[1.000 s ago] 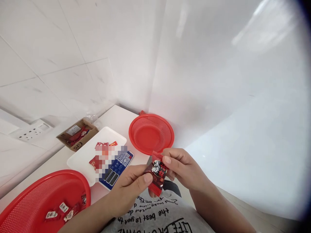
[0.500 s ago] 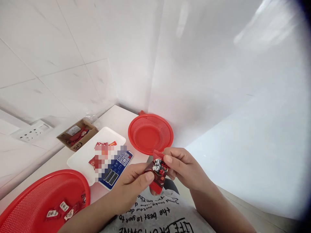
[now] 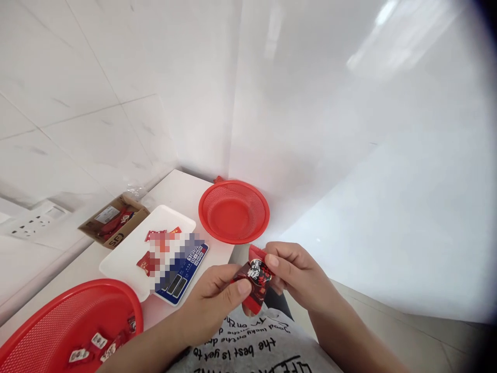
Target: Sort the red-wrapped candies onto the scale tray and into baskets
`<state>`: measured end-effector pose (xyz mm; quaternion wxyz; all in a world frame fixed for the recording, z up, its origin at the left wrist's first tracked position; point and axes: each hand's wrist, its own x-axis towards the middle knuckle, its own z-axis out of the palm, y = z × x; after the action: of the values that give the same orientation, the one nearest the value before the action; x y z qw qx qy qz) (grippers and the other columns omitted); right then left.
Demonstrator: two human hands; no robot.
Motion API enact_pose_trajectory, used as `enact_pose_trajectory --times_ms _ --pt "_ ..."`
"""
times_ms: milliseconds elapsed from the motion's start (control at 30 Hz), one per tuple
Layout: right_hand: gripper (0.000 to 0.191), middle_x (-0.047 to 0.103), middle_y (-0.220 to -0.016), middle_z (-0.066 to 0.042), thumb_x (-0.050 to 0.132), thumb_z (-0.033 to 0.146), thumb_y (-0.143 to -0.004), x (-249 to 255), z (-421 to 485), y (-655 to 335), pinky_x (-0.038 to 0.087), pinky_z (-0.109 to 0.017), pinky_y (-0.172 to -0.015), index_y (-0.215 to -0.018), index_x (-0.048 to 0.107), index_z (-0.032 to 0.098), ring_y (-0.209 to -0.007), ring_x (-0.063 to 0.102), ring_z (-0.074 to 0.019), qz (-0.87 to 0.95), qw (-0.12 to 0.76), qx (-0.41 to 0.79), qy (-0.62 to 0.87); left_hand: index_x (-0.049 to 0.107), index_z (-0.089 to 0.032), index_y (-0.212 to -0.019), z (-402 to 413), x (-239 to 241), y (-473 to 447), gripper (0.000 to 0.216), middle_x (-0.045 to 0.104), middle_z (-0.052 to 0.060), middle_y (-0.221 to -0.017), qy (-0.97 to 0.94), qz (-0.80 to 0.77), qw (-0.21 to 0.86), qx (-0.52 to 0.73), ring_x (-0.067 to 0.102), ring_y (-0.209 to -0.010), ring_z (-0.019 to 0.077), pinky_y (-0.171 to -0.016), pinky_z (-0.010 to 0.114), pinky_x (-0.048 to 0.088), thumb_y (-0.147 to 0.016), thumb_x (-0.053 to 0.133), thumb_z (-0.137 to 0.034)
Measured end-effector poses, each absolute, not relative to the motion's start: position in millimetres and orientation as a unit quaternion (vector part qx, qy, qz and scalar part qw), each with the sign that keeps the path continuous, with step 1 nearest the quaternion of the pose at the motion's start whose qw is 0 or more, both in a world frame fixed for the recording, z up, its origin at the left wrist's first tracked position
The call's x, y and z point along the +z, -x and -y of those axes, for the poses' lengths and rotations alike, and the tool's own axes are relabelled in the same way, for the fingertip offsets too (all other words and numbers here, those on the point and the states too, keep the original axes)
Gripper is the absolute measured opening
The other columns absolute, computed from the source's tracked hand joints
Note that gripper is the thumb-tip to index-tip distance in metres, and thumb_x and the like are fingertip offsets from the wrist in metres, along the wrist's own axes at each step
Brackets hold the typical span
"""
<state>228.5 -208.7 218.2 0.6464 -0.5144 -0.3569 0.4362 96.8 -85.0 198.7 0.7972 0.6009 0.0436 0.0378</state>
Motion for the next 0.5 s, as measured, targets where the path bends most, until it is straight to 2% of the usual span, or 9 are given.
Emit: enact_pose_trajectory --times_ms 500 --pt "0.043 0.042 -0.048 0.007 0.054 0.047 -0.087 217.6 212.8 -242.4 0.029 -0.021 -0.044 -0.057 0.043 0.019 -0.043 0.036 -0.0058 0.347 0.653 0.436 0.513 0.064 -0.014 -0.07 88.2 208.4 -113.7 0.042 0.062 0.004 -0.067 -0.611 -0.058 0.789 0.029 0.055 -0.064 0.0139 -0.064 0.026 0.044 -0.086 0.053 -0.051"
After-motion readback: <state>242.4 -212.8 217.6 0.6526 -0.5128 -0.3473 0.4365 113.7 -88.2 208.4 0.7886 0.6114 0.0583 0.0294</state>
